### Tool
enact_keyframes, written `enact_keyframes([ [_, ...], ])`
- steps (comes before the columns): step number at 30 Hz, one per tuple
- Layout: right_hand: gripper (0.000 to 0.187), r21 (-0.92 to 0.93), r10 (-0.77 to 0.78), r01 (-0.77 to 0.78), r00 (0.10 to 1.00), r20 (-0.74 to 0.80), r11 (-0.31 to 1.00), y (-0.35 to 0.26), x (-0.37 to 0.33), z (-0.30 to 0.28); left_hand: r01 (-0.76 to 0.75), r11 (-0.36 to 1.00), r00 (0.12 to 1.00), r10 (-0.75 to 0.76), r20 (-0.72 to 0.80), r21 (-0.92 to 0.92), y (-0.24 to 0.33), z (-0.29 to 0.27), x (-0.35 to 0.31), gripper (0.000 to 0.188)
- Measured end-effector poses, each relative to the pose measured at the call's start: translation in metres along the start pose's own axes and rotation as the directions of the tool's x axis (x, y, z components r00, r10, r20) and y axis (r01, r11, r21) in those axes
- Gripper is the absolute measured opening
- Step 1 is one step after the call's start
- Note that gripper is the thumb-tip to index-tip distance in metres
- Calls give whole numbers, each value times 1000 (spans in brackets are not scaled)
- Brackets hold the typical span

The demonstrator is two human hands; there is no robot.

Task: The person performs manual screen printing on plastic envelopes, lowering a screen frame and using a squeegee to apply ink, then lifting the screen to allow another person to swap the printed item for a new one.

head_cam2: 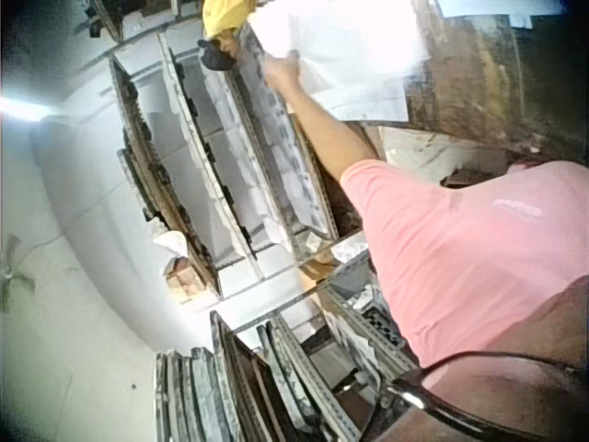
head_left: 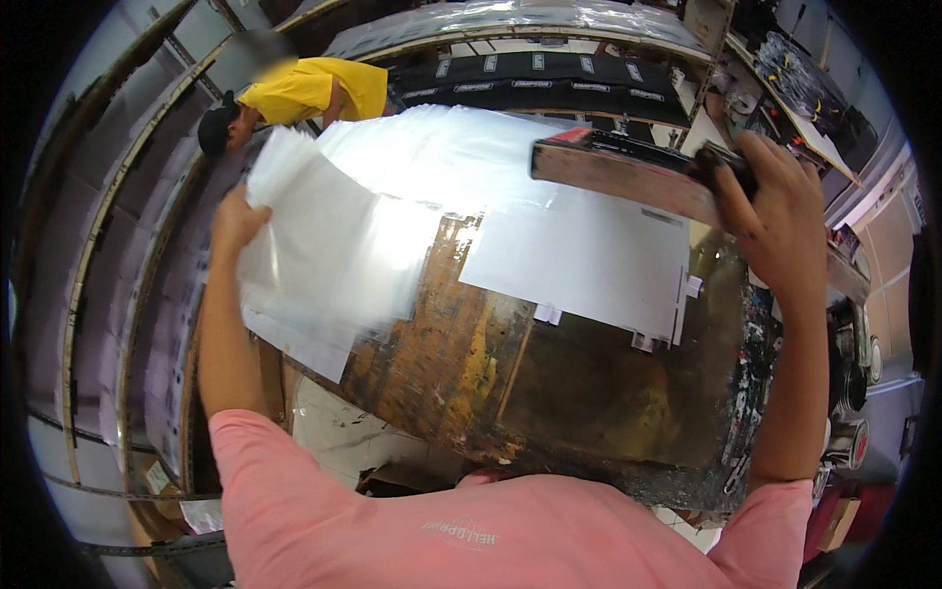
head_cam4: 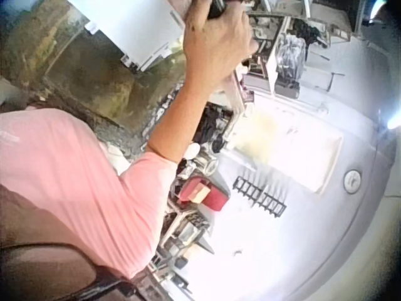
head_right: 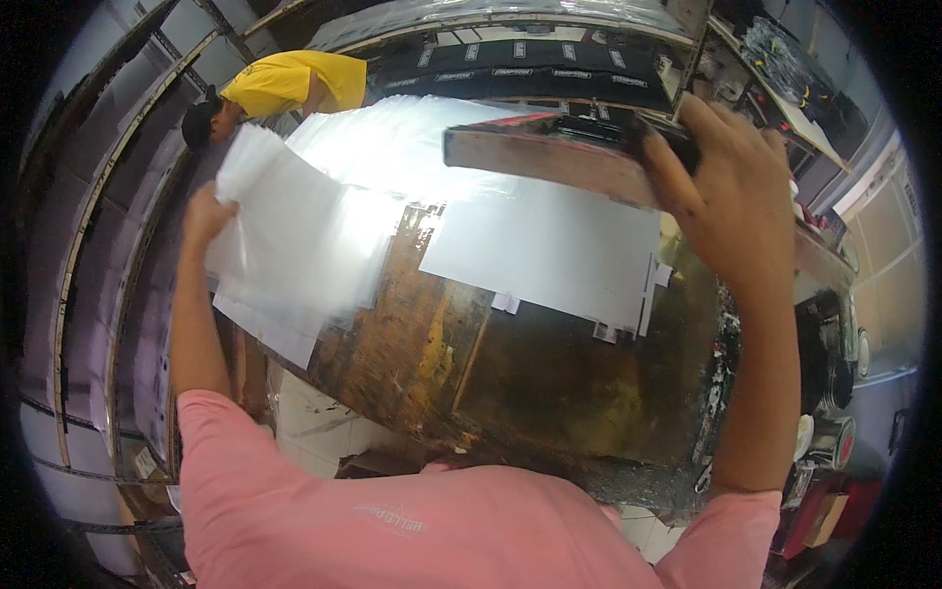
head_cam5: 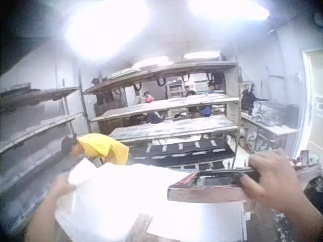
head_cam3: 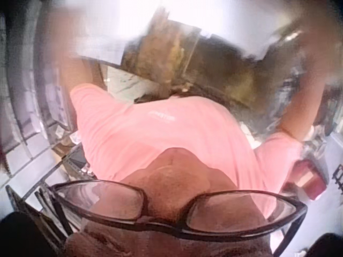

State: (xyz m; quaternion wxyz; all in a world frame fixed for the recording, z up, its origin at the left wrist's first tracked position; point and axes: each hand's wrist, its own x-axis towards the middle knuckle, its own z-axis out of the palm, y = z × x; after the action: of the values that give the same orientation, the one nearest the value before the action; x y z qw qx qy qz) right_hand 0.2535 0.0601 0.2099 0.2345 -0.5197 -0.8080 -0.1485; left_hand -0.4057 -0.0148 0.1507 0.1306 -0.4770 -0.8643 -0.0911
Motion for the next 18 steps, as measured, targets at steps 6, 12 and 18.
enact_keyframes([
  [6,51,-67,-120,108,967,-227,992,23,14,12,-167,977,983,176,55,-130,99,-158,23,66],
  [12,56,-34,-124,119,965,-231,992,24,21,14,-100,870,986,152,70,-483,122,-204,39,50],
  [18,54,-32,-86,82,984,-158,996,23,21,11,103,707,939,164,304,-700,119,-108,77,43],
])
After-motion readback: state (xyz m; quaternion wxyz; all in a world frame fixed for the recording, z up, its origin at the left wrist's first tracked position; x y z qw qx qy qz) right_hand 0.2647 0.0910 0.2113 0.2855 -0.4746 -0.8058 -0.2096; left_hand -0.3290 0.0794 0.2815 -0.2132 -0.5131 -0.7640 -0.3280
